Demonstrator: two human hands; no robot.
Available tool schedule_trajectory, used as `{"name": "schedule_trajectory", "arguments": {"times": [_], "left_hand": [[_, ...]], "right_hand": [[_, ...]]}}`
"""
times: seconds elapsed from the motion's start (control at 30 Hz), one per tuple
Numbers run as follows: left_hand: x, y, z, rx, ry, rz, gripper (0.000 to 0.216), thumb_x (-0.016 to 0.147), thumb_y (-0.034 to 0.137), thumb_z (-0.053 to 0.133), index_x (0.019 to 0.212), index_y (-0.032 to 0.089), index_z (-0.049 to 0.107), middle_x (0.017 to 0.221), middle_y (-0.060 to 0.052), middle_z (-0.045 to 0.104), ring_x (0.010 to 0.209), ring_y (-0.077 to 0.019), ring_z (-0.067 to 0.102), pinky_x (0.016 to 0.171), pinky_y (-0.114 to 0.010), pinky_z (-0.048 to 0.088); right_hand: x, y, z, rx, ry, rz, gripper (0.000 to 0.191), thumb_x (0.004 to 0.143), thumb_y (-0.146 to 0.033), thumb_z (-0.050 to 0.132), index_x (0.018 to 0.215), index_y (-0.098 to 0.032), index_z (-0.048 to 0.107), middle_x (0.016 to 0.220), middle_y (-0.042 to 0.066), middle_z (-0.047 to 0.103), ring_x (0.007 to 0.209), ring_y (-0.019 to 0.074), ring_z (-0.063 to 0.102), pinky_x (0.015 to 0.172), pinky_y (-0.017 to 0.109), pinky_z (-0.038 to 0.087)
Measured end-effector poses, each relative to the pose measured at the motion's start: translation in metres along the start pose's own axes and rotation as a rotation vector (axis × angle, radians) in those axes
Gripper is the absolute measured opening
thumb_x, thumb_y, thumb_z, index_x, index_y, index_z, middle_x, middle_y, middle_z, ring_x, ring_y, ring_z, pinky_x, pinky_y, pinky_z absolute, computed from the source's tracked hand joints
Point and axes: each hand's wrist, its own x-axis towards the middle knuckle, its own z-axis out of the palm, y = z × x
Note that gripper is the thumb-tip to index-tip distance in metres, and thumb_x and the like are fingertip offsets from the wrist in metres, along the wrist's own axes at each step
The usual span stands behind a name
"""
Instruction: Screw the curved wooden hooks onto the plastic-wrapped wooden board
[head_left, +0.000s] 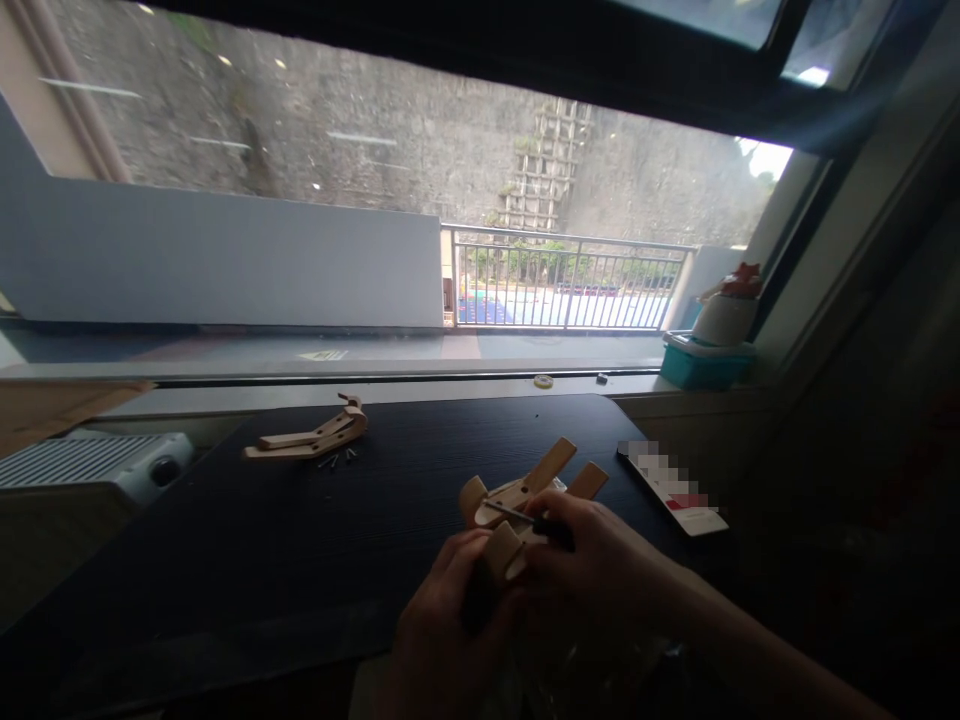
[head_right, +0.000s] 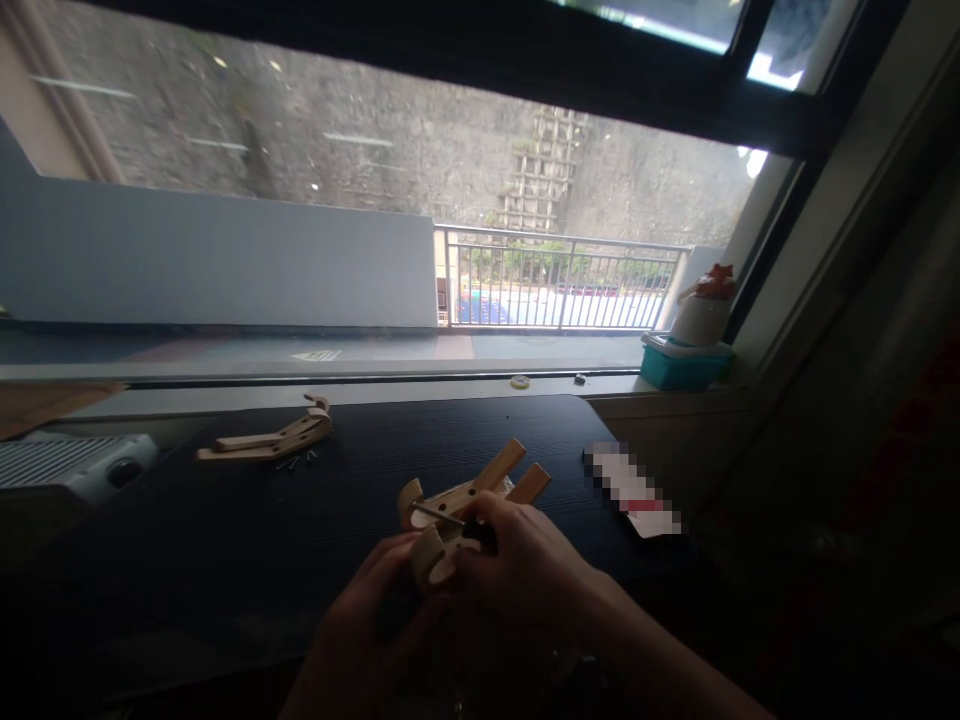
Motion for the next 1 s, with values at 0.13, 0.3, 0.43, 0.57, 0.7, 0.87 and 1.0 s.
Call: {"name": "schedule_trajectory", "arguments": {"times": [0.13,0.3,0.43,0.57,0.7,0.87,1.0], "left_hand": [[0.009,-0.013,-0.019,-0.033,0.190,-0.115,0.030,0.075,0.036,0.059,0.102,0.022,0.058,0.103,-0.004,0.064,0.096,-0.0216,0.061,0.089,-0.035,0.048],[0.027,-0.007,-0.021,-0.378,-0.025,-0.238,0.046,0.079,0.040,0.051,0.119,0.018,0.050,0.118,-0.009,0.061,0.113,-0.0245,0.055,0.093,-0.036,0.046],[0.013,0.003,-0.024,-0.330,0.069,-0.308,0.048,0.076,0.052,0.050,0.109,0.018,0.057,0.104,-0.007,0.067,0.099,-0.0253,0.062,0.080,-0.034,0.052],[0.027,-0.014,-0.040,-0.232,0.275,-0.311,0.047,0.076,0.052,0.053,0.108,0.018,0.056,0.113,-0.009,0.063,0.112,-0.0269,0.055,0.093,-0.038,0.046],[0.069,-0.035,-0.043,-0.479,0.011,-0.197,0.061,0.076,0.048,0.057,0.126,0.017,0.043,0.129,-0.014,0.053,0.120,-0.0257,0.049,0.097,-0.038,0.043],[0.072,-0.037,-0.020,-0.724,-0.372,-0.171,0.068,0.071,0.051,0.062,0.128,0.021,0.043,0.127,-0.013,0.055,0.114,-0.0274,0.054,0.089,-0.039,0.048],[0.053,-0.034,-0.007,-0.660,-0.365,-0.257,0.060,0.070,0.042,0.066,0.122,0.018,0.048,0.112,-0.010,0.064,0.098,-0.0252,0.062,0.079,-0.036,0.052]], "right_hand": [[-0.025,0.014,-0.010,0.015,0.142,0.158,0.018,0.082,-0.035,0.050,0.090,-0.020,0.055,0.074,0.000,0.062,0.068,0.0152,0.057,0.061,0.026,0.041],[0.002,0.037,0.001,0.020,0.173,0.074,0.019,0.086,-0.036,0.045,0.087,-0.020,0.053,0.083,0.001,0.062,0.075,0.0159,0.057,0.064,0.027,0.041],[0.049,0.027,0.004,0.009,0.075,-0.015,0.019,0.085,-0.035,0.045,0.085,-0.019,0.055,0.078,0.000,0.059,0.069,0.0136,0.054,0.059,0.025,0.039],[0.040,0.010,0.000,0.114,0.274,-0.051,0.021,0.085,-0.037,0.043,0.086,-0.019,0.054,0.070,-0.001,0.054,0.060,0.0127,0.048,0.055,0.024,0.039],[-0.003,0.019,0.013,0.240,0.405,0.093,0.029,0.081,-0.048,0.048,0.082,-0.020,0.053,0.068,0.000,0.052,0.062,0.0154,0.050,0.056,0.026,0.042],[-0.028,0.037,0.039,0.229,0.505,0.172,0.038,0.072,-0.056,0.055,0.088,-0.021,0.055,0.072,0.002,0.054,0.065,0.0194,0.053,0.059,0.031,0.048],[-0.026,0.031,0.046,0.220,0.548,0.245,0.038,0.082,-0.057,0.041,0.088,-0.022,0.055,0.087,0.008,0.059,0.080,0.0236,0.056,0.068,0.033,0.050]]}}
